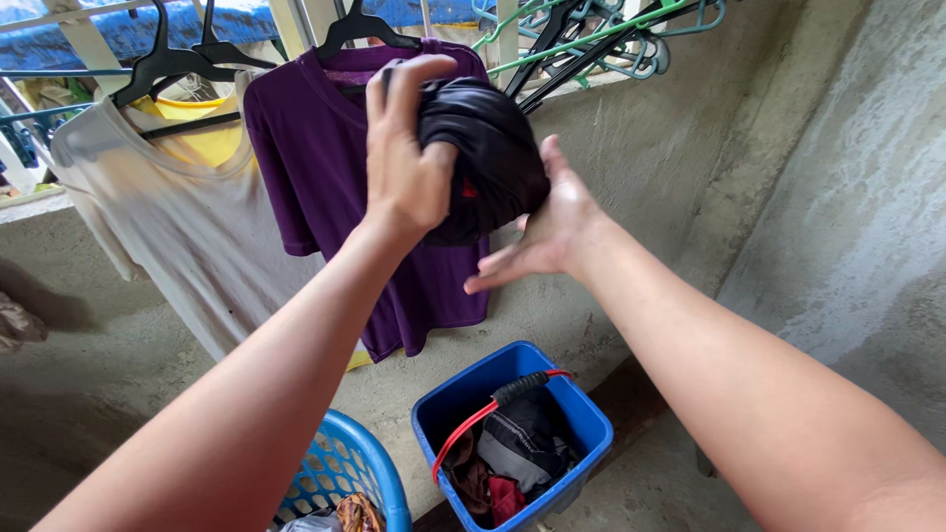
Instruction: The person removes a dark garment from a blue laundry basket, turns it inside out, and places it back. Then the person takes a gray long-sleeved shirt, places it on a green hanger, and hangs it on a clothes rack. Finally, the person picks up a blue garment from the basket and begins to unfold it.
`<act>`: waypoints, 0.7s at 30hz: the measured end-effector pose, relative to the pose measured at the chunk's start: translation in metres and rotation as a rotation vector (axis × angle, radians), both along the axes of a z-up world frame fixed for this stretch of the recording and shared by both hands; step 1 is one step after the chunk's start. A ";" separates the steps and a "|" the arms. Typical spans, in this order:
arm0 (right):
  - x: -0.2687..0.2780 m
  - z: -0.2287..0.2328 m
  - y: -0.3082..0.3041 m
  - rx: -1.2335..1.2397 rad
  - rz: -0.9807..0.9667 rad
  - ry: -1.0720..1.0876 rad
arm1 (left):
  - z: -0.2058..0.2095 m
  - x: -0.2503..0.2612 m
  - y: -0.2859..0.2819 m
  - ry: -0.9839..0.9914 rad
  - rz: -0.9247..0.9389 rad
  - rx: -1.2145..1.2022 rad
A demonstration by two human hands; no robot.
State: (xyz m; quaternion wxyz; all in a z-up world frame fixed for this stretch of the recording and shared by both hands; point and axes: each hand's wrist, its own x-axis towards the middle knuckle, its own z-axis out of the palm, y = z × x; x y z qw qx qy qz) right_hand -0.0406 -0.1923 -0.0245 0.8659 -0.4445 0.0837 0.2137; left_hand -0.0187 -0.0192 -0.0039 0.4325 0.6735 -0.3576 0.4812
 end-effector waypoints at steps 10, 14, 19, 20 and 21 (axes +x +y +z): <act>0.093 -0.005 0.012 0.017 -0.364 -0.386 | -0.019 0.049 -0.030 1.004 -0.340 -0.746; 0.106 0.002 0.017 -0.501 -0.569 -0.624 | -0.025 0.077 -0.030 1.546 -0.460 -1.142; 0.118 -0.005 0.019 -0.941 -0.497 -0.858 | -0.043 0.095 -0.024 1.721 -0.588 -1.056; 0.123 -0.009 0.019 -0.960 -0.462 -0.893 | -0.045 0.099 -0.023 1.742 -0.574 -1.045; 0.129 -0.013 0.018 -0.938 -0.471 -0.841 | -0.045 0.104 -0.022 1.761 -0.560 -1.034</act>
